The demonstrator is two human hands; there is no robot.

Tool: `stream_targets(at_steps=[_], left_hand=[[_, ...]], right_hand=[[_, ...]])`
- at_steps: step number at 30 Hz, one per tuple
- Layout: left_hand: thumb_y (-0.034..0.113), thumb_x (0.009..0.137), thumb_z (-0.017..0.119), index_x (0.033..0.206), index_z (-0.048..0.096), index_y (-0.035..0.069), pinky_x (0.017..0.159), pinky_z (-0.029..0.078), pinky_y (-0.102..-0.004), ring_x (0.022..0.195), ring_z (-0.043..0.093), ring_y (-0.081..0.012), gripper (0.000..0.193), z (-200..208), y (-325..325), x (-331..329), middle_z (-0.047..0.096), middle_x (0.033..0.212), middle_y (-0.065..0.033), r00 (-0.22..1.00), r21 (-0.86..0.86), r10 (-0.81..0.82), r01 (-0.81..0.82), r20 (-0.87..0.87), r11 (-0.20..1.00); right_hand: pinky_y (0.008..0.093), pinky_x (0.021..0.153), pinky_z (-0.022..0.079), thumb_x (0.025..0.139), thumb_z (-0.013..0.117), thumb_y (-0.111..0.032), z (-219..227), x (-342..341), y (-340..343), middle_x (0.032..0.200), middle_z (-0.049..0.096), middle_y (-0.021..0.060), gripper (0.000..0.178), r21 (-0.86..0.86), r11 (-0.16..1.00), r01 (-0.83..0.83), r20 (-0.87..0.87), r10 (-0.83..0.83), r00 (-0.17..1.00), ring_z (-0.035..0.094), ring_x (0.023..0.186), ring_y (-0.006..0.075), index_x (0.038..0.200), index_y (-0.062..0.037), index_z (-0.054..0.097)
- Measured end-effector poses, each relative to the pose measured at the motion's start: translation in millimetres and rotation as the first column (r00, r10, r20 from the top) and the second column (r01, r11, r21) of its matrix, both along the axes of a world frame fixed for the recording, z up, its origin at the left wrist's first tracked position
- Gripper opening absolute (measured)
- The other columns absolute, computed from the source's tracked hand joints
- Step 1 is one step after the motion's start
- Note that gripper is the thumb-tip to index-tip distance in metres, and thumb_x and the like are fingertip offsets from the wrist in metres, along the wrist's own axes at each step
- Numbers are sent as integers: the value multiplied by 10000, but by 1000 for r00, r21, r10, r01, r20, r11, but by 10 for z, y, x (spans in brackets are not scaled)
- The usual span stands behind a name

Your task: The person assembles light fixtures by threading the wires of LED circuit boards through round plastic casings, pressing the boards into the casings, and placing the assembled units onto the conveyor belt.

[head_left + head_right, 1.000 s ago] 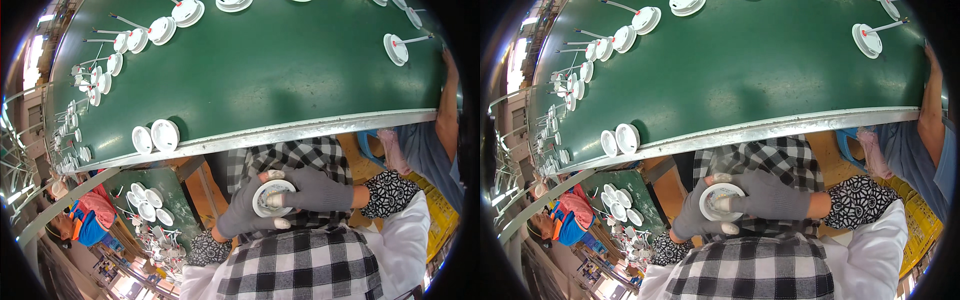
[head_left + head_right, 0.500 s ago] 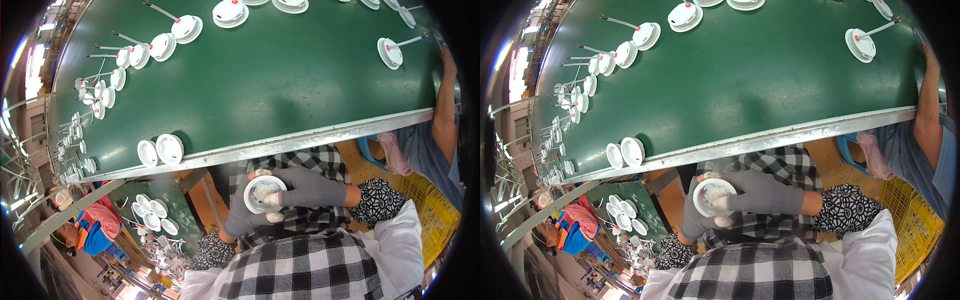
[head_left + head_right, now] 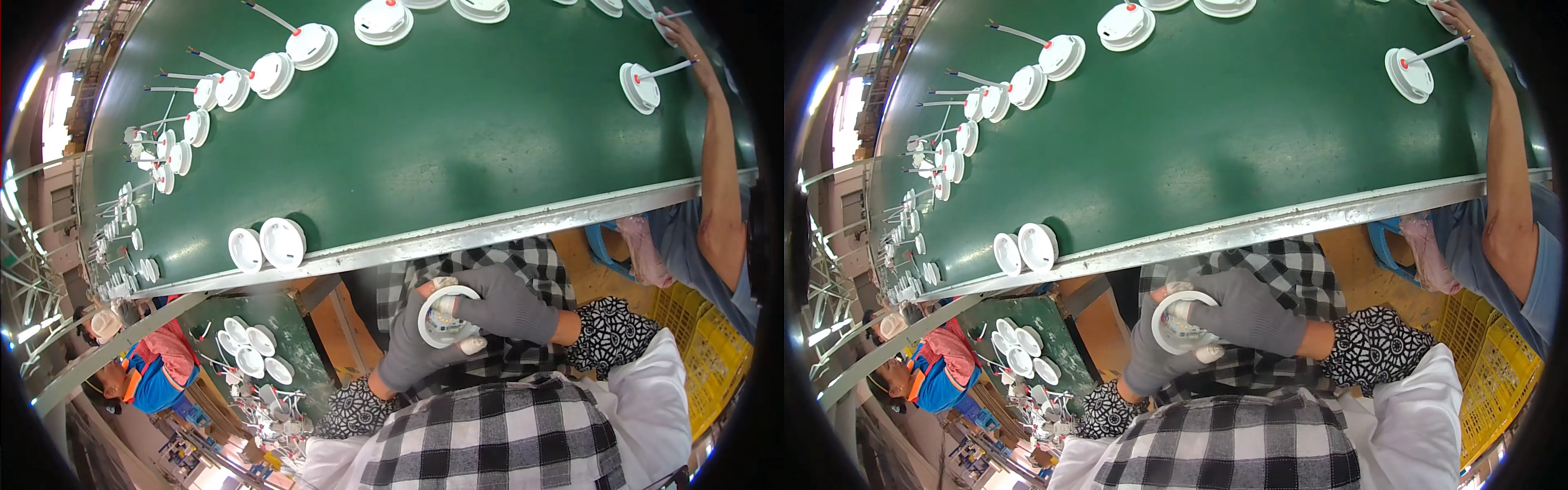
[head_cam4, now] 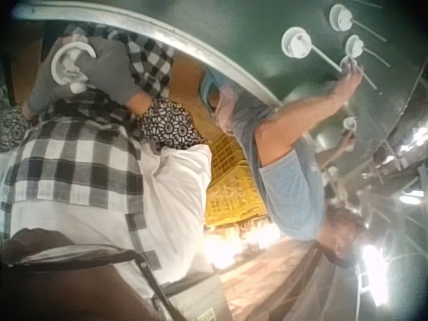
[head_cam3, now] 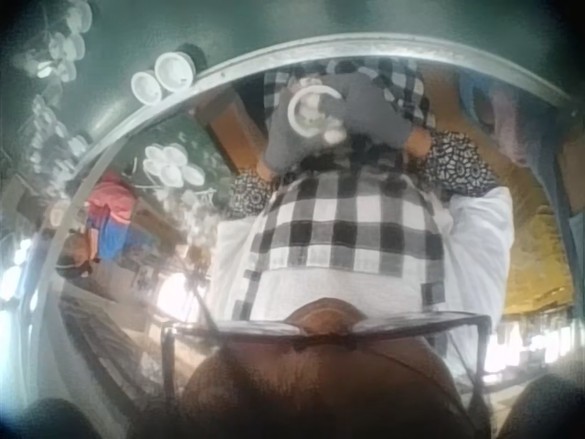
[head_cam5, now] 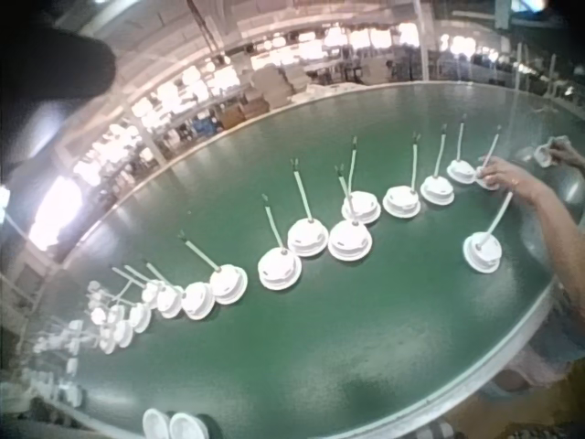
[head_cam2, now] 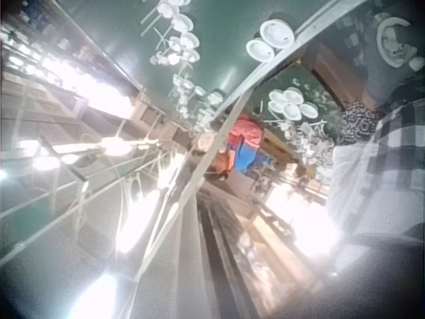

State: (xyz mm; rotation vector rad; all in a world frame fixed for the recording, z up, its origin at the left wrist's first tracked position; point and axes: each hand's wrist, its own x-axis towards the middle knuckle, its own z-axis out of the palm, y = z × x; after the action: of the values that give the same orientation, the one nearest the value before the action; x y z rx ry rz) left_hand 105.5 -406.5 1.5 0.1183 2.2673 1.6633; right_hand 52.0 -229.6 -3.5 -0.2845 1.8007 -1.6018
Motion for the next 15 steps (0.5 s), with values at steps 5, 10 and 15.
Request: stream_targets(at_steps=[5,10,15], left_hand=[[182,638,881,1275,392,16,849,547,-402,988,639,-272,819,97,-36,-96,609,1083,-150,956,492,79,-216,283,843],[262,502,950,1312,329,73,955,450,-325,1100,529,-163,1037,143,-171,-120,503,1192,-68,908,396,82,-259,410,881],[276,503,952,1314,315,74,949,458,-330,1104,537,-167,1051,194,-129,-150,519,1193,-90,906,388,23,-203,422,899]], right_hand=[[267,619,493,903,520,-265,131,-200,37,772,669,120,364,-81,993,-81,-111,72,991,636,658,157,1106,23,613],[217,560,476,994,416,-311,100,-196,158,646,606,45,403,-264,957,-121,274,195,942,602,589,77,1187,18,544],[228,552,468,1000,417,-336,238,-204,132,654,610,44,397,-205,978,-44,144,74,987,595,586,80,1117,12,569]])
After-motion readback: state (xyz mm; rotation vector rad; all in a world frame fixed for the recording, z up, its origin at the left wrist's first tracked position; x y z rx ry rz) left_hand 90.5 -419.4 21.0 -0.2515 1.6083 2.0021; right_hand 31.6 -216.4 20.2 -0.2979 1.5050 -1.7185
